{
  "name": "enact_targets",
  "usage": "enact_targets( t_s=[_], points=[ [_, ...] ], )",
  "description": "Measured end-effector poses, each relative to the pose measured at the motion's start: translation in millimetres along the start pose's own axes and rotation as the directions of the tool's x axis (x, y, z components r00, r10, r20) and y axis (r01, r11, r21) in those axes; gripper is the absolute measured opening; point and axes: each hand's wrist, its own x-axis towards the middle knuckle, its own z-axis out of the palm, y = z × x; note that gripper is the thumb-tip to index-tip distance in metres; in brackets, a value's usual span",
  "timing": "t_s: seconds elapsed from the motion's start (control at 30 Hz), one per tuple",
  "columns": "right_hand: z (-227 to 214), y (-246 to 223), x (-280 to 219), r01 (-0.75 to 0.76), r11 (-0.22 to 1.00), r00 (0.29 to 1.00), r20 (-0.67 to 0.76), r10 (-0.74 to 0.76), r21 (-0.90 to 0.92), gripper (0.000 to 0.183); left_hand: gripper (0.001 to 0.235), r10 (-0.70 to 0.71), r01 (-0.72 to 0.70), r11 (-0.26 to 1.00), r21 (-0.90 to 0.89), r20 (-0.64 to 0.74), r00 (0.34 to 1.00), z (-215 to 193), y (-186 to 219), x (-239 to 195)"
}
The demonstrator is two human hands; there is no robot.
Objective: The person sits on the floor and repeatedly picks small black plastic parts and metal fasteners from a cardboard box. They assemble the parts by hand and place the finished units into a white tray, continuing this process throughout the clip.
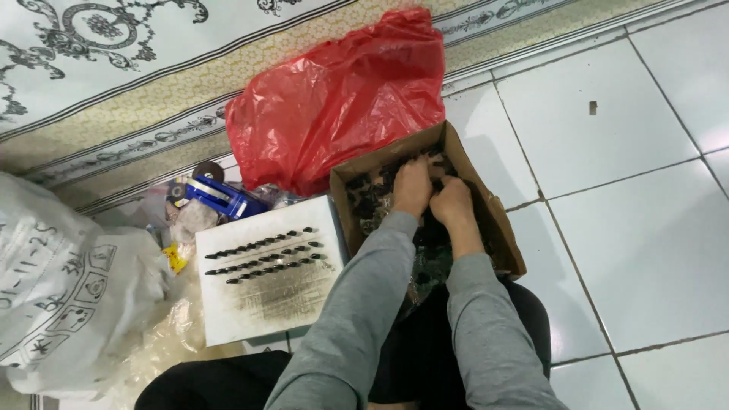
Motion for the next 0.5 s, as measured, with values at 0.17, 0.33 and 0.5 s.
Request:
enact_targets(
  t_s=[0.17, 0.33, 0.5],
  points=[
    [12.9, 17.5, 13.5, 0.045, 0.992, 0.998, -0.050, -0.040, 0.119, 0.041, 0.020, -0.373, 0.398, 0.763, -0.509, 0.155, 0.915, -4.4, -7.2, -21.6],
    [35.3, 64.2, 59.1, 0.048, 0.989, 0.992, -0.125, -0.030, 0.142, 0.032, 0.023, -0.451, 0.475, 0.634, -0.610, 0.208, 0.868, -9.3, -3.3, -34.3],
    [26.1, 54.7, 45.6, 0.084, 0.991, 0.981, -0.182, -0.065, 0.100, 0.025, 0.034, -0.409, 0.491, 0.583, -0.647, 0.288, 0.866, 11.2, -14.6, -34.6]
  ],
)
